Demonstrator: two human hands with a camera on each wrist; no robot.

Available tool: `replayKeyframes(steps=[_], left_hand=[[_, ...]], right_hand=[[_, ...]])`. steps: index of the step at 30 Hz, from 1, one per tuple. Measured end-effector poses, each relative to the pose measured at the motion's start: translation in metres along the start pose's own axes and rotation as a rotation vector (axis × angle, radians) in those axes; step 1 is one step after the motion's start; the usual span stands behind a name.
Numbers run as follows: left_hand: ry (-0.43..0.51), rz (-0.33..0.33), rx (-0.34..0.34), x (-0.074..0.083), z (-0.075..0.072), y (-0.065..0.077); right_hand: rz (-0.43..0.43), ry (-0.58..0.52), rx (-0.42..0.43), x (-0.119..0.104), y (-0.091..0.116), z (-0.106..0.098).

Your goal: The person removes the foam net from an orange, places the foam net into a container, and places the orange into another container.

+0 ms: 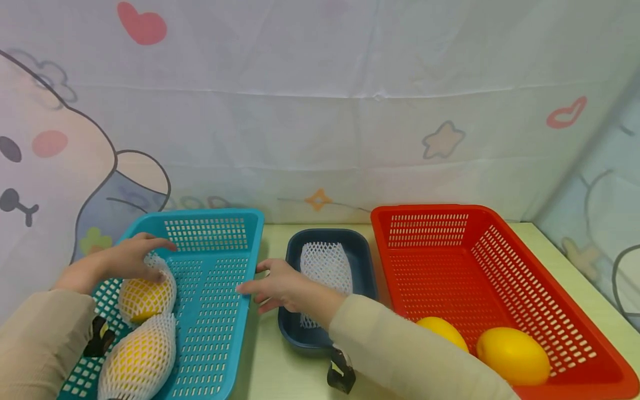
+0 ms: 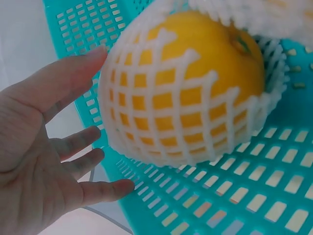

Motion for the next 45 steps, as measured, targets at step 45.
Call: replayKeyframes(steps=[45], left_hand=[[0.027, -0.275, -0.471, 0.000, 0.028, -0.003]], right_hand=[[-0.009, -0.117, -0.026, 0.004, -0.003, 0.014]])
Point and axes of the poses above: each hand's wrist, its own y-axis away from the middle knuckle, its own z-axis out of the palm, x = y × z, the point moved 5 cm from there along -y, towards the middle knuckle, and after that the axes turned 2 degrees about y, right-handed, at the moved point
